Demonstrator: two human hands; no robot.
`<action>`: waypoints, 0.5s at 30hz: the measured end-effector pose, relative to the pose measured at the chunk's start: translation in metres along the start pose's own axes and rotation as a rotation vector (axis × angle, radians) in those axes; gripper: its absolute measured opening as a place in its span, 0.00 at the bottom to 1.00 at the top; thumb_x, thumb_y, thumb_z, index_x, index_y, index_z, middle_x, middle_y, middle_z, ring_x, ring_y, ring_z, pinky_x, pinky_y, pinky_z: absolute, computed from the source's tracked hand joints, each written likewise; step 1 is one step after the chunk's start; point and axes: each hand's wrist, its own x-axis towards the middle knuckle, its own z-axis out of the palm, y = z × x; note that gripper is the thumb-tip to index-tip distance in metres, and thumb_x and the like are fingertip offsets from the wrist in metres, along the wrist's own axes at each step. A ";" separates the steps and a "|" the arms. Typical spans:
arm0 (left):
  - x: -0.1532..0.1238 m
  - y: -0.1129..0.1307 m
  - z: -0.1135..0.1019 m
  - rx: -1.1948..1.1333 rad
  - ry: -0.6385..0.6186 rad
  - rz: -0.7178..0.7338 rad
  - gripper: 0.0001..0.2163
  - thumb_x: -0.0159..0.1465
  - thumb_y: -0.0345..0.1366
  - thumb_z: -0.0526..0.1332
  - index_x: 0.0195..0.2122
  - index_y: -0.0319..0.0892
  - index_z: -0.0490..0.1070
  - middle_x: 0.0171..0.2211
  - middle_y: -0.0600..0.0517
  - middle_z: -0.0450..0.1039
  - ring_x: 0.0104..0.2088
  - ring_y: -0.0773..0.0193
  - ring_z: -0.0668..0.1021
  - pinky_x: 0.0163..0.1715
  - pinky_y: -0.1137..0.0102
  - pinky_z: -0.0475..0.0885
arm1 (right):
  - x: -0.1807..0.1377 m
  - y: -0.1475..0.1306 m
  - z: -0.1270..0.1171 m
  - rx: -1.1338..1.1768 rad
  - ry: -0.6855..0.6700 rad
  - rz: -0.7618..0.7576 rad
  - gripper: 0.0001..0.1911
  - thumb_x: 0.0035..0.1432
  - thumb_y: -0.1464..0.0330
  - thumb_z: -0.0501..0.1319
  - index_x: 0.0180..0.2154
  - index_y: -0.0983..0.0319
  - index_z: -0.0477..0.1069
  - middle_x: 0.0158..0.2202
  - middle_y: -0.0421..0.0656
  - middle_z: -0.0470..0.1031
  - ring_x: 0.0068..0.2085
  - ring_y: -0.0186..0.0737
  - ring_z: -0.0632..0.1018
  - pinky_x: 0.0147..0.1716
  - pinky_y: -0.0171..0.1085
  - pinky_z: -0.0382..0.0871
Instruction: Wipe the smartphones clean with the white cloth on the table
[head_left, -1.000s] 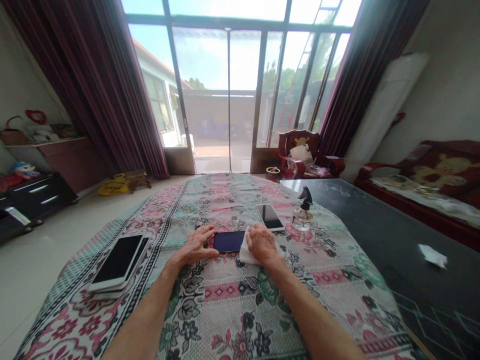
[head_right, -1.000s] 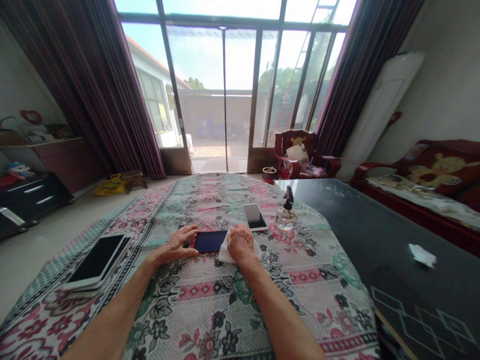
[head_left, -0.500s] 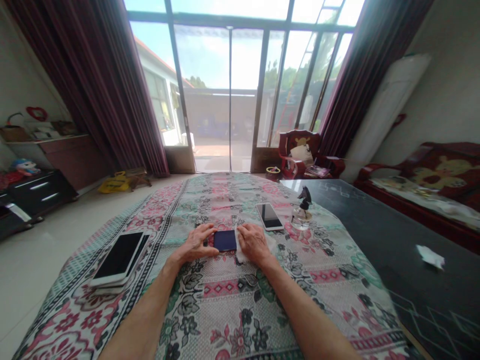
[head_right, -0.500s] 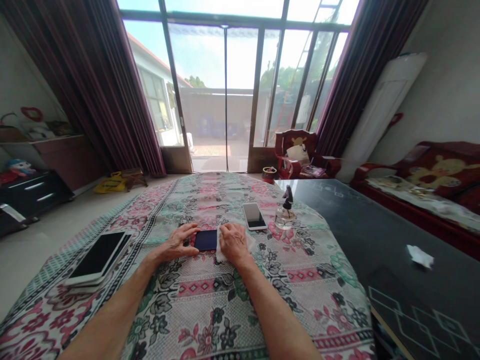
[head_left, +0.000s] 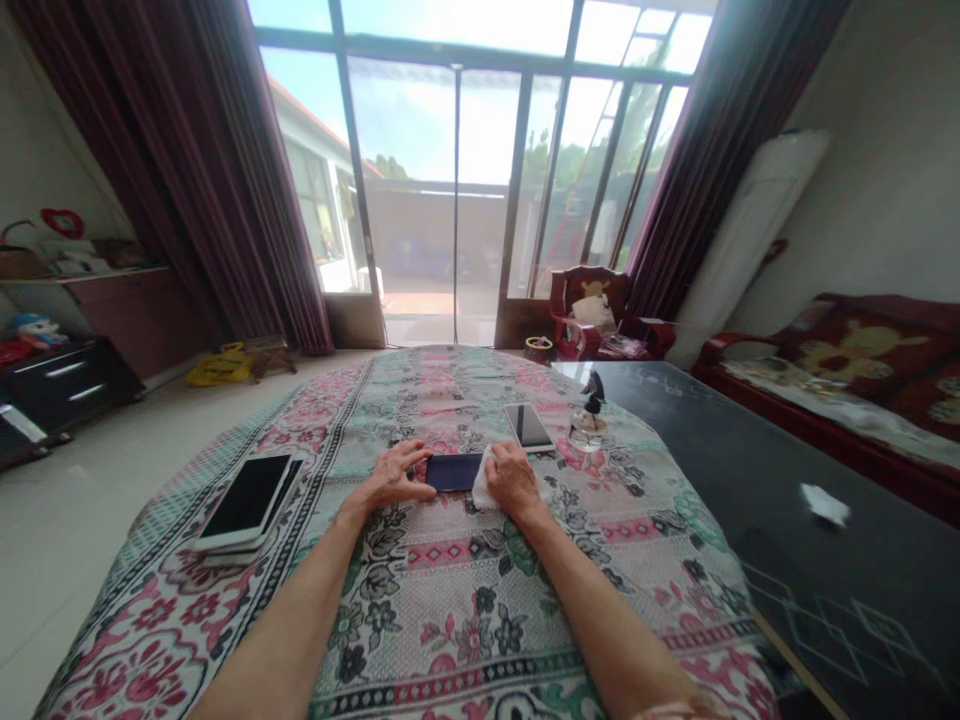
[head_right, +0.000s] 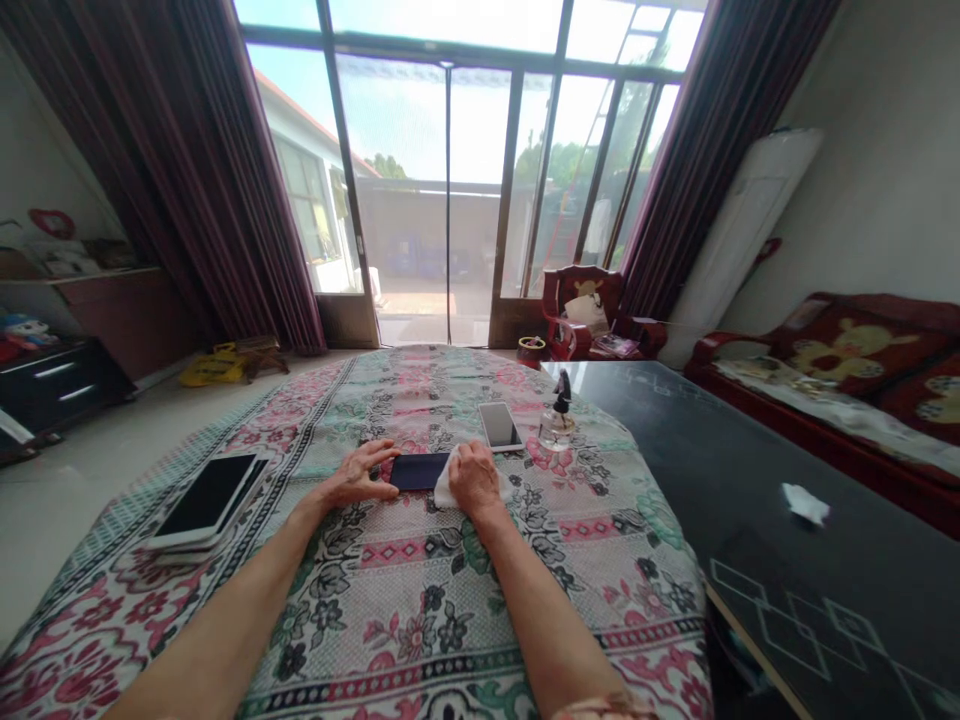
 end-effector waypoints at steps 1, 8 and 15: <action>0.000 0.000 0.000 0.002 -0.008 -0.005 0.31 0.52 0.46 0.68 0.57 0.47 0.67 0.64 0.48 0.59 0.64 0.50 0.60 0.63 0.59 0.54 | -0.001 0.002 0.000 -0.001 0.005 0.002 0.09 0.62 0.71 0.53 0.35 0.63 0.72 0.39 0.47 0.73 0.43 0.40 0.71 0.48 0.34 0.59; -0.002 0.000 0.001 -0.009 0.004 0.000 0.31 0.51 0.47 0.68 0.57 0.47 0.67 0.64 0.48 0.58 0.64 0.49 0.60 0.63 0.59 0.54 | -0.012 0.018 -0.001 0.047 0.045 -0.038 0.12 0.63 0.70 0.52 0.42 0.65 0.72 0.41 0.48 0.73 0.45 0.40 0.71 0.51 0.34 0.60; -0.002 -0.004 0.006 -0.025 0.033 0.034 0.32 0.49 0.47 0.69 0.56 0.47 0.67 0.63 0.47 0.59 0.63 0.50 0.61 0.61 0.59 0.56 | -0.018 0.024 0.007 0.074 0.105 -0.020 0.17 0.63 0.69 0.51 0.48 0.68 0.72 0.45 0.51 0.73 0.48 0.44 0.70 0.53 0.37 0.60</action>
